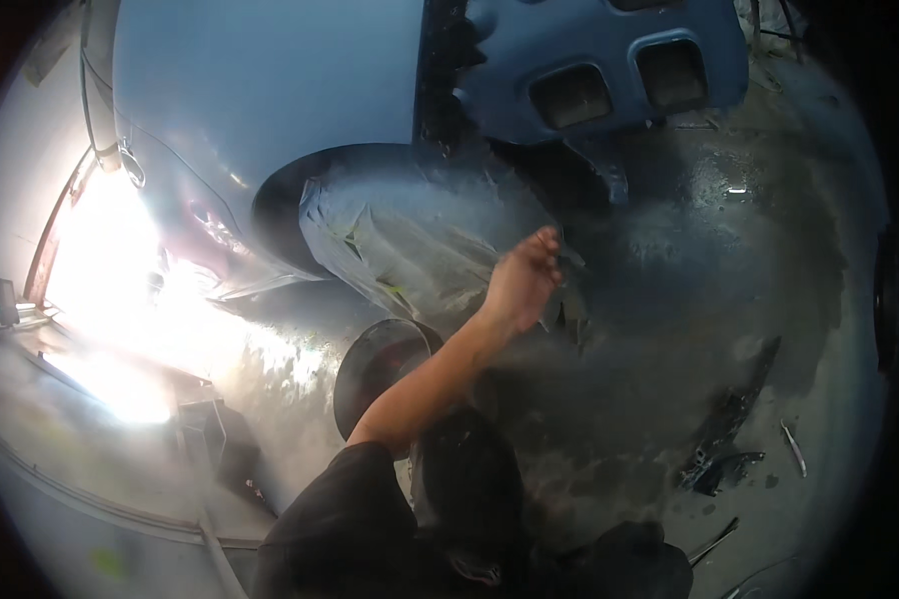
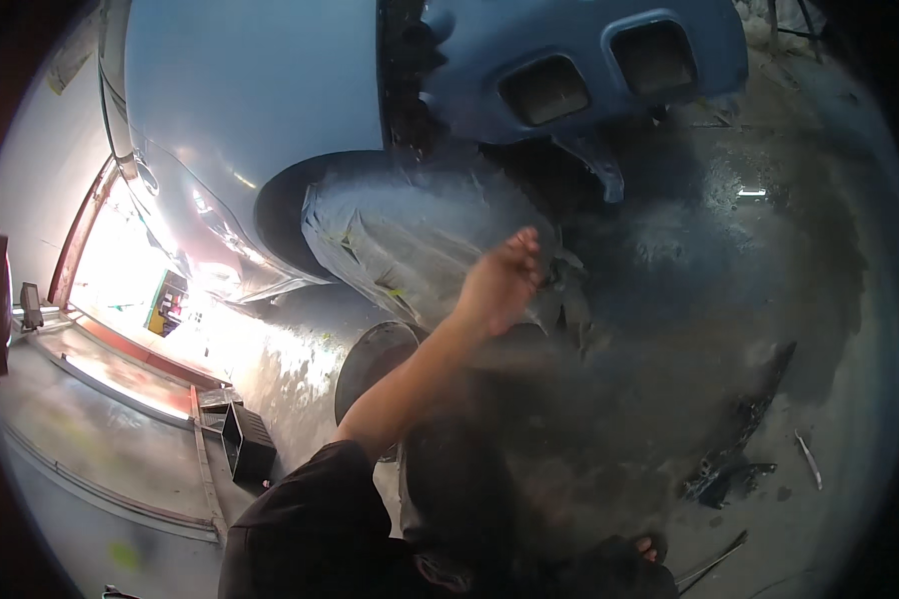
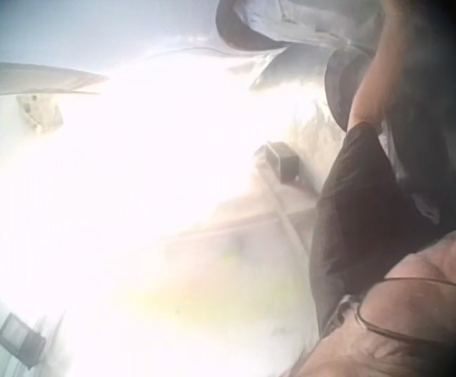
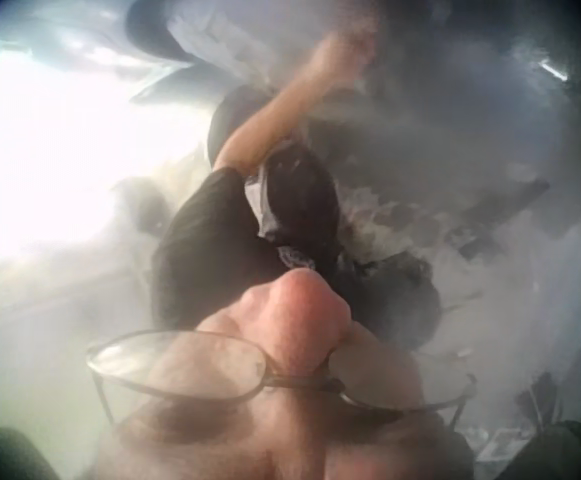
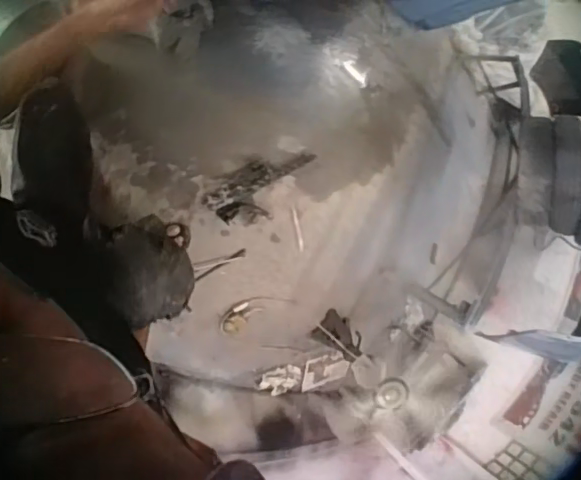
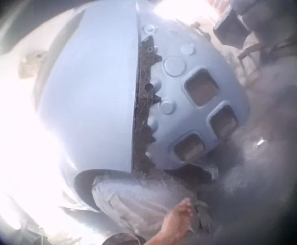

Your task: The person handles a black plastic trim piece against a light blue car door, uses a screwdriver on the trim, and then uses a socket wrench to tighten a bolt on the lower edge of the door.

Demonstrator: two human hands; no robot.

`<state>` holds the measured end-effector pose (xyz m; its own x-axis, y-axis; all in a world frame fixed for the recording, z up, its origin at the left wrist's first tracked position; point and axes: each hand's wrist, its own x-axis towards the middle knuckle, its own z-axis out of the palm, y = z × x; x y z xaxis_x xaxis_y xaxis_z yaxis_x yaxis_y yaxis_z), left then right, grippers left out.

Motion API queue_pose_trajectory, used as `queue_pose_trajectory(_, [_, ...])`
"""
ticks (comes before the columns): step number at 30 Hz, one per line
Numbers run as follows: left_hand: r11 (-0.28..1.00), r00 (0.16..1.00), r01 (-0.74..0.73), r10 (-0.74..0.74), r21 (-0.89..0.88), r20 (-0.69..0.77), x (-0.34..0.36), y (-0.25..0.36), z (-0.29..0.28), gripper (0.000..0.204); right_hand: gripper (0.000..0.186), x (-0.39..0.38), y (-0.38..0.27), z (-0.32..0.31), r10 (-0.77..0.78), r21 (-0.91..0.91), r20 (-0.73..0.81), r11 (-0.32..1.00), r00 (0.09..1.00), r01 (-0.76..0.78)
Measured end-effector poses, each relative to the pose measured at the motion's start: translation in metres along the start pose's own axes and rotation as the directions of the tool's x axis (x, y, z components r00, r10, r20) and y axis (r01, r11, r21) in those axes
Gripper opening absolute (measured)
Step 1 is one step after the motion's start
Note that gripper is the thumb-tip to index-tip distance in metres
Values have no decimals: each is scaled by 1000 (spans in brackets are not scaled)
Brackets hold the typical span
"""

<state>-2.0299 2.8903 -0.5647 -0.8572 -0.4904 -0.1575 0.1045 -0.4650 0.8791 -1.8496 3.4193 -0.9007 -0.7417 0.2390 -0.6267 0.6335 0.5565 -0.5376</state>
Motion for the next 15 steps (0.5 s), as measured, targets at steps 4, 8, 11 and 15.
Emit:
queue_pose_trajectory(4, [960, 962, 267, -260, -90, 81, -18, -29, -10, 17, 30, 4, -1, 7, -9, -11, 16, 1000, 1000, 9])
queue_pose_trajectory(8, [958, 950, 288, -287, 5, 123, -30, -40, -4, 20, 29, 5, 0, 11, -7, -25, 17, 1000, 1000, 7])
queue_pose_trajectory(11, [933, 930, 358, -359, 21, 82, -38, -46, 6, 24, 29, 8, 0, 13, -8, -38, 23, 999, 1000, 9])
queue_pose_trajectory(15, [860, 842, 506, -509, 68, 178, -40, -59, -5, 32, 29, 15, -5, 15, -18, -58, 24, 998, 1000, 20])
